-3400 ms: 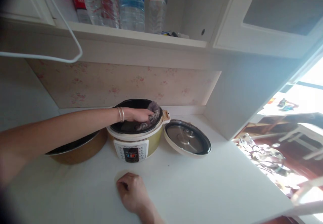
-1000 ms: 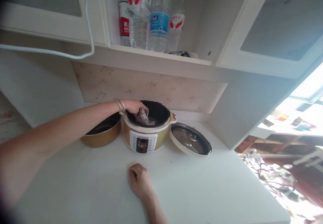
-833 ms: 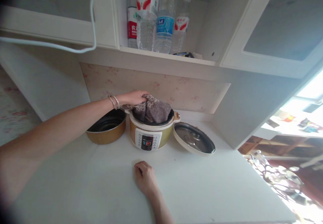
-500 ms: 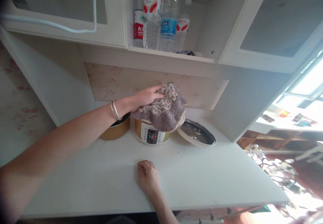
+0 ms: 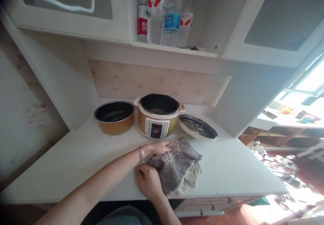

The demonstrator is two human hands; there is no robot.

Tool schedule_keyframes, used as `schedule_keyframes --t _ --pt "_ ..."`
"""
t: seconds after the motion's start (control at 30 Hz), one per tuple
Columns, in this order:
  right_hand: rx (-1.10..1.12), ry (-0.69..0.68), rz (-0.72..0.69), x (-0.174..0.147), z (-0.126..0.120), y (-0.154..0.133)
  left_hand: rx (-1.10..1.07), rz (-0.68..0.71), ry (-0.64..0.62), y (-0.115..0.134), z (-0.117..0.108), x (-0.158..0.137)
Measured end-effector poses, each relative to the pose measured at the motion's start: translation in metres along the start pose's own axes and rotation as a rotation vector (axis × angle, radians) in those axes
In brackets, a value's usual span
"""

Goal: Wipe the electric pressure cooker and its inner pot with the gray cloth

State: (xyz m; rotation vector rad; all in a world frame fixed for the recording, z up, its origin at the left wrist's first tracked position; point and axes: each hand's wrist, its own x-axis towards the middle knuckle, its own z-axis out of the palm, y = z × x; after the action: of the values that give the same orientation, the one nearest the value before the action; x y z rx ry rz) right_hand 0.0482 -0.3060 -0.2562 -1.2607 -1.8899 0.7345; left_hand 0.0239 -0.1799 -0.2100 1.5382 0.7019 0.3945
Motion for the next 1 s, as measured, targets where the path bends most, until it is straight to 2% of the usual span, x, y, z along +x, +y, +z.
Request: schedule_keyframes --t 0.07,0.17,0.33,0.43,0.5,0.57,0.67,0.77,0.87,1.0 --pt "0.023 -0.007 0.005 0.0 0.0 0.0 0.099 -0.008 0.067 -0.019 -0.008 -0.001" --pt "0.027 -0.012 0.014 0.001 -0.001 -0.001 0.19 0.024 0.127 -0.027 -0.02 -0.011" --pt "0.092 -0.024 0.076 0.002 -0.003 -0.002 0.361 0.059 0.215 -0.035 -0.037 -0.055" --pt "0.186 -0.082 0.177 0.004 -0.004 -0.008 0.191 -0.049 0.231 -0.047 -0.051 -0.091" --pt "0.253 -0.165 0.223 0.008 -0.006 -0.016 -0.004 -0.146 0.247 -0.053 -0.06 -0.114" --pt "0.326 -0.253 0.239 0.017 -0.008 -0.027 -0.165 -0.184 0.311 -0.056 -0.069 -0.136" --pt "0.378 -0.255 0.215 0.043 -0.007 -0.041 -0.287 -0.112 0.52 -0.054 -0.084 -0.165" --pt "0.353 -0.163 0.267 0.086 0.001 -0.047 -0.346 0.032 0.835 -0.047 -0.106 -0.19" --pt "0.342 -0.112 0.401 0.138 0.01 -0.048 -0.34 0.151 1.157 -0.037 -0.141 -0.21" --pt "0.315 -0.034 0.477 0.198 0.019 -0.052 -0.216 0.2 1.389 -0.027 -0.201 -0.229"
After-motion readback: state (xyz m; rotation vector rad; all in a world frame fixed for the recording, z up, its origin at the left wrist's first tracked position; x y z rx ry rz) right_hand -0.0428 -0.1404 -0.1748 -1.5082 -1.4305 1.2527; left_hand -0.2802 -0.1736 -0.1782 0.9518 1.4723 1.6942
